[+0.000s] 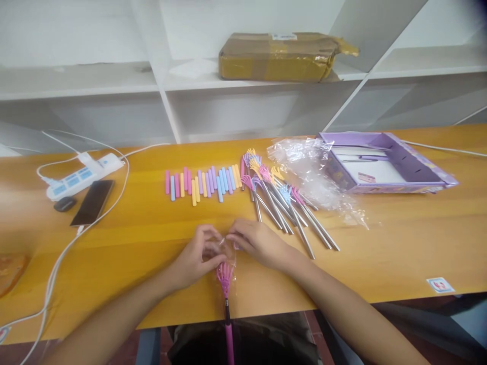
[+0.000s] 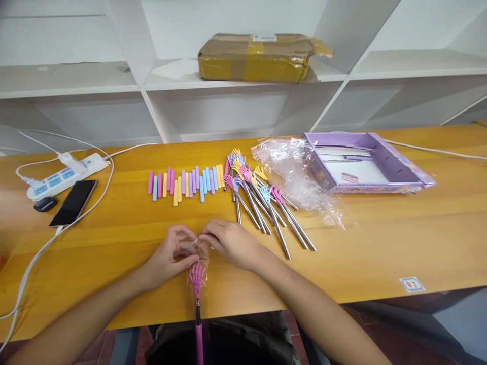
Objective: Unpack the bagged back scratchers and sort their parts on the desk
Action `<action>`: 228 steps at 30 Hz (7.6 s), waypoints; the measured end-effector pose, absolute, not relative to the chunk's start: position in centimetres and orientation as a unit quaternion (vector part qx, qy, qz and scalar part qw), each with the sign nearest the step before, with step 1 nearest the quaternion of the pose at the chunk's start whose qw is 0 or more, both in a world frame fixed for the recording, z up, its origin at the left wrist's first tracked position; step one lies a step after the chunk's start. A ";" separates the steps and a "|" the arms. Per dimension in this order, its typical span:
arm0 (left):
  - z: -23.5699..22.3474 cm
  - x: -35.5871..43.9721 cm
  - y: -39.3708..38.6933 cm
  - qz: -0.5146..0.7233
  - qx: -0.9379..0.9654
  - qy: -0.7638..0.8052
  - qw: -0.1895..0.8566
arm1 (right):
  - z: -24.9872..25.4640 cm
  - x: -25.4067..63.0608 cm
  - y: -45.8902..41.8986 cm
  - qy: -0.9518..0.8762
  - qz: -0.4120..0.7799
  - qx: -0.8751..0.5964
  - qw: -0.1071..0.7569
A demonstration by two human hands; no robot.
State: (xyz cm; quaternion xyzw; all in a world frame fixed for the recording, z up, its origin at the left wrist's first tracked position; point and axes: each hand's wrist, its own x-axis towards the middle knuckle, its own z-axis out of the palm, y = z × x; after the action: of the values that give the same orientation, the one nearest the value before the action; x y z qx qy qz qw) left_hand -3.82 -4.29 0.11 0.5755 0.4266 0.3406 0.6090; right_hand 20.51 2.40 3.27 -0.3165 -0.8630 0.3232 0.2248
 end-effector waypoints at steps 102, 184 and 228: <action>1.2 -4.8 -2.3 0.440 0.356 0.279 0.776 | 4.0 21.2 2.6 -0.846 0.348 -0.264 0.305; 0.9 -4.4 -3.1 0.231 0.571 0.410 0.673 | 4.0 21.1 1.8 -0.916 0.292 -0.117 0.249; 1.4 -4.1 -4.0 0.183 0.554 0.239 0.776 | 13.6 43.2 5.1 -0.624 0.156 -0.562 0.520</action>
State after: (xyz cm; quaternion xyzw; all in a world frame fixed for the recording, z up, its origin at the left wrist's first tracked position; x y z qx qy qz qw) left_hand -4.11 -4.05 1.39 0.5545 0.2392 0.1825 0.7759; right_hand 43.20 5.12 13.59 -0.5618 -0.6239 0.1559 0.5203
